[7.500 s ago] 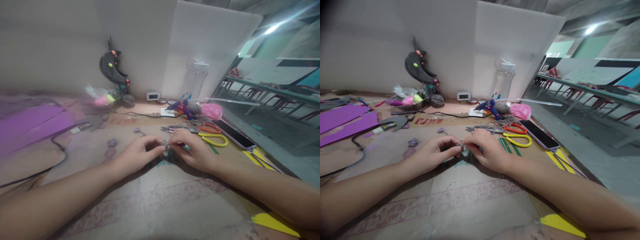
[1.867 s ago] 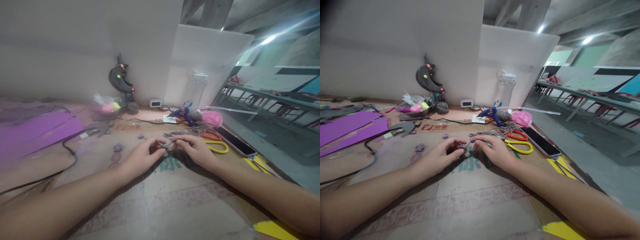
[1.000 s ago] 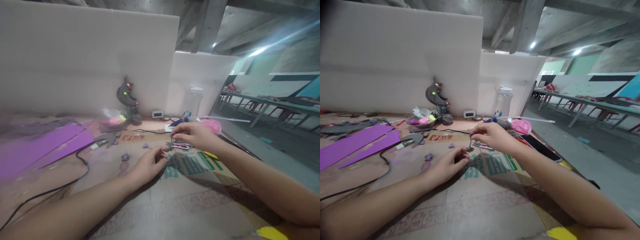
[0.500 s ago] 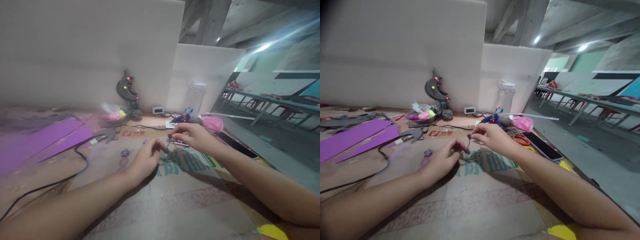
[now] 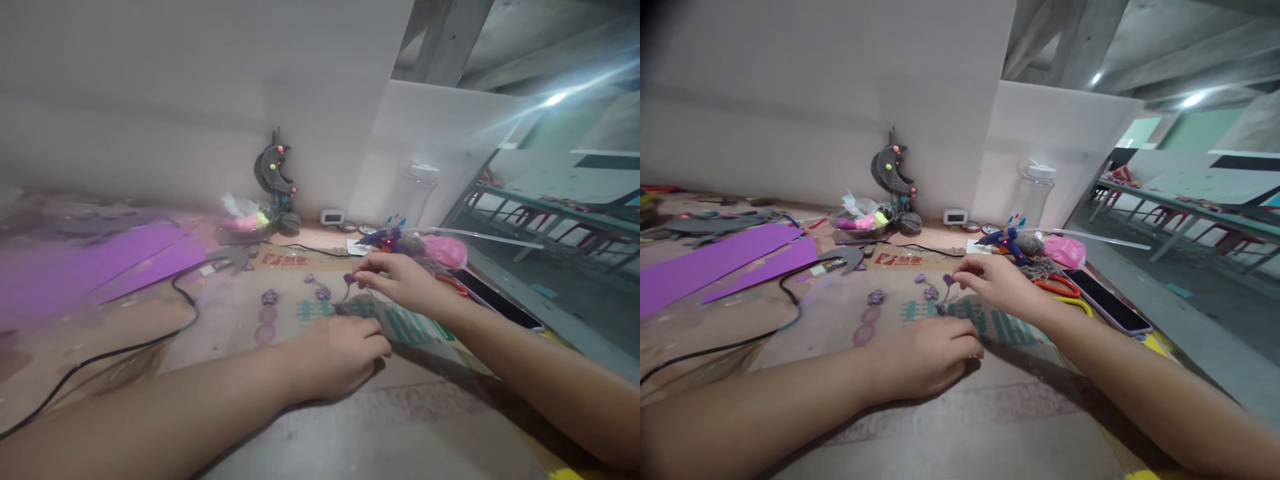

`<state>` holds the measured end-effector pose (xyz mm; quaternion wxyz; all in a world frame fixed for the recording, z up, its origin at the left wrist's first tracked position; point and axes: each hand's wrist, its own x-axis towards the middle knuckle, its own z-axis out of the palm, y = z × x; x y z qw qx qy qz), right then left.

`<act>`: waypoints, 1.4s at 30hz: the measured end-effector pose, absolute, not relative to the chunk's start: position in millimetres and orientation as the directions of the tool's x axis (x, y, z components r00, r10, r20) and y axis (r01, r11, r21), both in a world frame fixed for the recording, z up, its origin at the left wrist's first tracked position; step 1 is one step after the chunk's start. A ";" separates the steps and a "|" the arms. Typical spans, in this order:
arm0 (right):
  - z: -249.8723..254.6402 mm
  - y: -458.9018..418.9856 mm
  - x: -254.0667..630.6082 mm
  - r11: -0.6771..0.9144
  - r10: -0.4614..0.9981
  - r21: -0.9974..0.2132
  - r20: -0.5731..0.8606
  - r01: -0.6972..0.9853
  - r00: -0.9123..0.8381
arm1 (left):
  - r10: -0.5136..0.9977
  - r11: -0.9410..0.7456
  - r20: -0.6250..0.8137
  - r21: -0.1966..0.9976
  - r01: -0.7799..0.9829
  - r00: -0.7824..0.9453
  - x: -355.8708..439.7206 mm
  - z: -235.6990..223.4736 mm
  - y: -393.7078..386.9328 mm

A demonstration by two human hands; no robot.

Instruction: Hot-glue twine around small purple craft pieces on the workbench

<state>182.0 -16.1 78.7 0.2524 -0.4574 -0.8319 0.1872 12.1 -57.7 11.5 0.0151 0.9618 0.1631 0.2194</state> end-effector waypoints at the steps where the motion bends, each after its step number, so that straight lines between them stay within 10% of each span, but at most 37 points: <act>1: 77.6 -13.4 177.7 0.510 0.854 -0.557 0.234 0.655 -0.465 | 0.313 -0.948 0.432 0.097 0.302 0.846 12.3 11.4 -57.5; 14: 53.5 33.7 114.9 0.509 0.811 -0.639 0.131 0.577 -0.570 | 0.267 -0.963 0.512 0.104 0.250 0.817 14.7 2.3 -52.7; 35: 9.1 -10.4 233.6 0.713 0.631 -0.079 0.504 0.697 -0.589 | 0.408 -0.911 0.407 0.125 0.392 0.817 11.4 12.8 -56.1; 42: 2.2 -7.7 237.0 0.725 0.633 -0.118 0.504 0.679 -0.588 | 0.501 -0.865 0.354 0.169 0.473 0.790 11.8 18.1 -59.0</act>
